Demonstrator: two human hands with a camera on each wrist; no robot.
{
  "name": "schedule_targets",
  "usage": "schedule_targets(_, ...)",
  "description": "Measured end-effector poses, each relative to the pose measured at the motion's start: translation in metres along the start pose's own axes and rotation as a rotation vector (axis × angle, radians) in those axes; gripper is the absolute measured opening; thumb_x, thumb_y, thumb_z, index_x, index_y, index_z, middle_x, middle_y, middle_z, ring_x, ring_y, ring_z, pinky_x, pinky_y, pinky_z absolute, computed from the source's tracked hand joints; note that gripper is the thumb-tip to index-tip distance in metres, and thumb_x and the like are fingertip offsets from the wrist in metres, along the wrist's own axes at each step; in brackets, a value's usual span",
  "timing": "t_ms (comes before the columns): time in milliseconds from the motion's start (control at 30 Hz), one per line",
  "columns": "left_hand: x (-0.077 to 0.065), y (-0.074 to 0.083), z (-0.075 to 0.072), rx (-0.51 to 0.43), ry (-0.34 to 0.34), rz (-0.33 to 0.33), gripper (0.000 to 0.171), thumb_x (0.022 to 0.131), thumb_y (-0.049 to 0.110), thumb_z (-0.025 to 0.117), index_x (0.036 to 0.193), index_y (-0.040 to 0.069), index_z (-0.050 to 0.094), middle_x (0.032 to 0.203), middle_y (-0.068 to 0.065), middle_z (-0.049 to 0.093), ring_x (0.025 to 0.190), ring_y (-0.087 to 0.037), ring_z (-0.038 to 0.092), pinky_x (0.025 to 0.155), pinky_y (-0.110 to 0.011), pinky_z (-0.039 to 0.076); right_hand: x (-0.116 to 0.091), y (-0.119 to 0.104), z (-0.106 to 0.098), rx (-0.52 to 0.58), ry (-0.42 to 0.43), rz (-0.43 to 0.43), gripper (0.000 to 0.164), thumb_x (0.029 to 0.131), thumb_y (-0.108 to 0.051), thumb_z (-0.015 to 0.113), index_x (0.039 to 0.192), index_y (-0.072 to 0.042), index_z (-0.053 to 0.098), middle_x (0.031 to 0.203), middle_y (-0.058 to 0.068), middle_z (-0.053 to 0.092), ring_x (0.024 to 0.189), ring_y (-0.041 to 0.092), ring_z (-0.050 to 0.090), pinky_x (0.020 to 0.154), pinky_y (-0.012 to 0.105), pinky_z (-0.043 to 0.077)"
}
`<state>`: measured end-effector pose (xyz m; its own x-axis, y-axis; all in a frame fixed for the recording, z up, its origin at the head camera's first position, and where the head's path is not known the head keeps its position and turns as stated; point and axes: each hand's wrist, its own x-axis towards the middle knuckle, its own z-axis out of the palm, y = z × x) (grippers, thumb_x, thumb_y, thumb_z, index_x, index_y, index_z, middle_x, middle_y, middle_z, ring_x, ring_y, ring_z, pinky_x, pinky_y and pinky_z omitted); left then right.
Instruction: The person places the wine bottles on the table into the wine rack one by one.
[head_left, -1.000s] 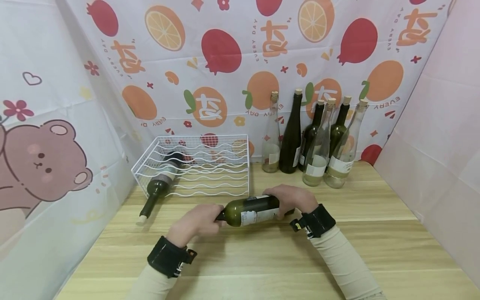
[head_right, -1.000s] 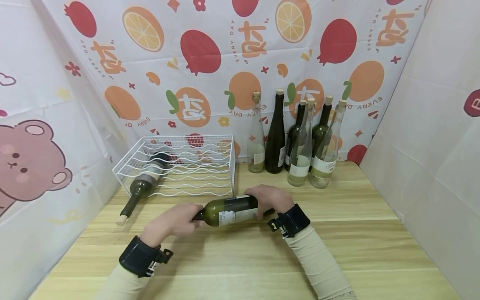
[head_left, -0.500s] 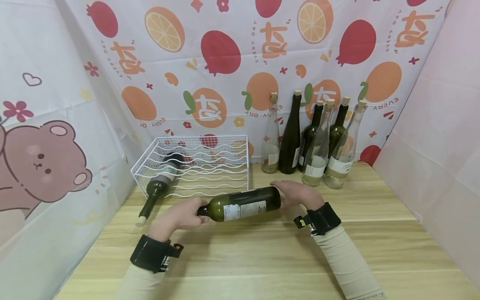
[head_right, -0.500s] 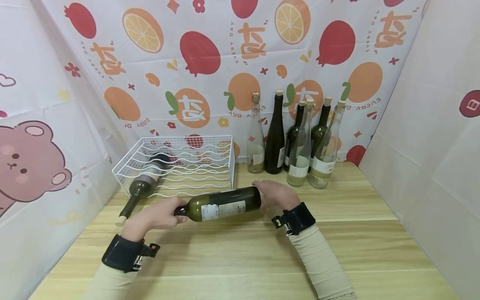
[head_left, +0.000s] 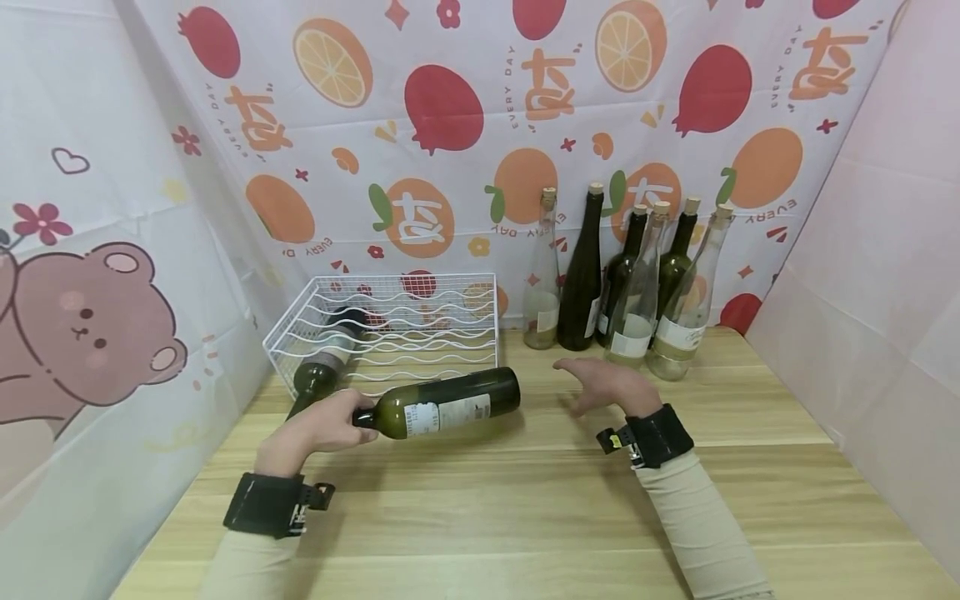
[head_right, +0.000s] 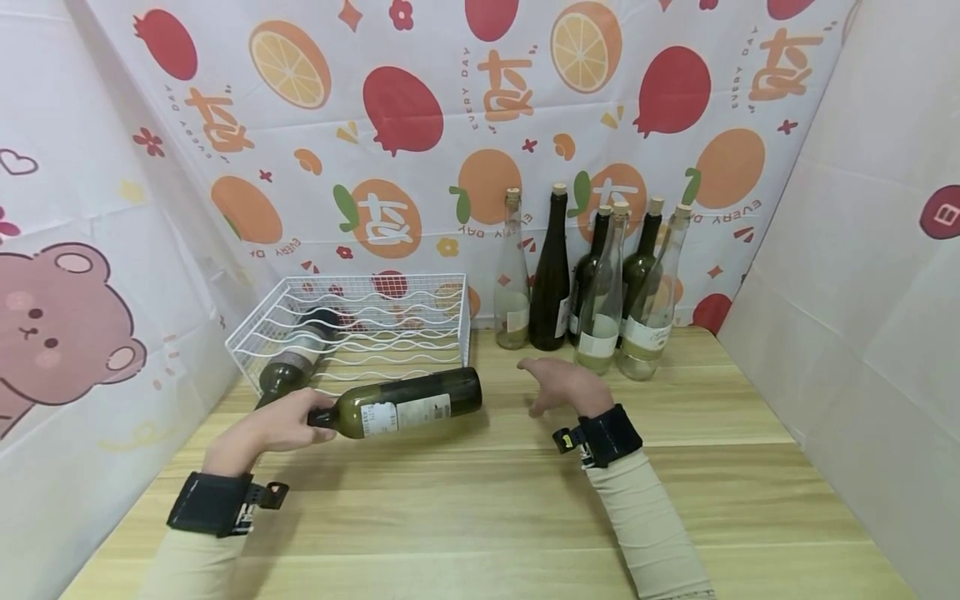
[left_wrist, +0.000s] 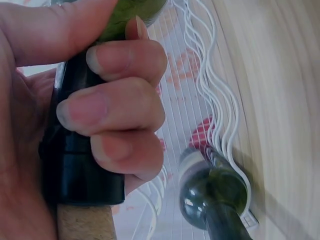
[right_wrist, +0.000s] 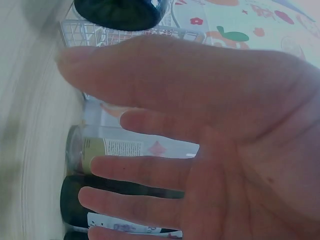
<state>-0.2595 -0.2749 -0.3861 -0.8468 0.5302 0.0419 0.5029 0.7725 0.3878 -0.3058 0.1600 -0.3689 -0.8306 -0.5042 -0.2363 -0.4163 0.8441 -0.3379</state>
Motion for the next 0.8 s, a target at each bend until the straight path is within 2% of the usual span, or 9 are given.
schedule_targets(300, -0.007, -0.009, -0.005, 0.021, 0.015, -0.038, 0.011, 0.074, 0.021, 0.078, 0.079, 0.014, 0.070, 0.071, 0.009, 0.058, 0.069, -0.007, 0.049, 0.067, -0.027, 0.043, -0.002, -0.001, -0.001, -0.019, 0.001, 0.004, 0.078, 0.088, -0.020, 0.082, 0.155, -0.008, 0.042, 0.159, 0.020, 0.046, 0.145, 0.041, 0.046, 0.113, 0.055, 0.044)
schedule_targets(400, -0.009, -0.013, -0.004, 0.018, 0.020, -0.067, 0.013, 0.075, 0.020, 0.078, 0.083, 0.013, 0.072, 0.074, 0.007, 0.063, 0.071, -0.009, 0.052, 0.070, -0.030, 0.046, -0.001, 0.000, 0.000, -0.010, -0.007, 0.002, 0.078, 0.089, -0.020, 0.081, 0.155, -0.009, 0.042, 0.159, 0.019, 0.046, 0.144, 0.040, 0.047, 0.113, 0.054, 0.044)
schedule_targets(567, -0.010, -0.018, -0.003, 0.025, 0.042, -0.108, 0.025, 0.078, 0.020, 0.076, 0.097, 0.005, 0.075, 0.080, 0.000, 0.069, 0.075, -0.014, 0.057, 0.074, -0.038, 0.051, 0.001, 0.000, 0.001, 0.001, -0.020, -0.008, 0.077, 0.089, -0.019, 0.080, 0.155, -0.009, 0.041, 0.159, 0.019, 0.046, 0.144, 0.039, 0.048, 0.114, 0.053, 0.043)
schedule_targets(800, -0.008, -0.024, -0.002, 0.030, 0.061, -0.110, 0.023, 0.081, 0.021, 0.075, 0.097, 0.004, 0.073, 0.075, 0.002, 0.062, 0.069, -0.012, 0.052, 0.066, -0.030, 0.044, 0.000, 0.000, 0.000, 0.029, -0.028, 0.011, 0.076, 0.091, -0.020, 0.079, 0.156, -0.010, 0.041, 0.159, 0.020, 0.046, 0.144, 0.039, 0.048, 0.112, 0.054, 0.045)
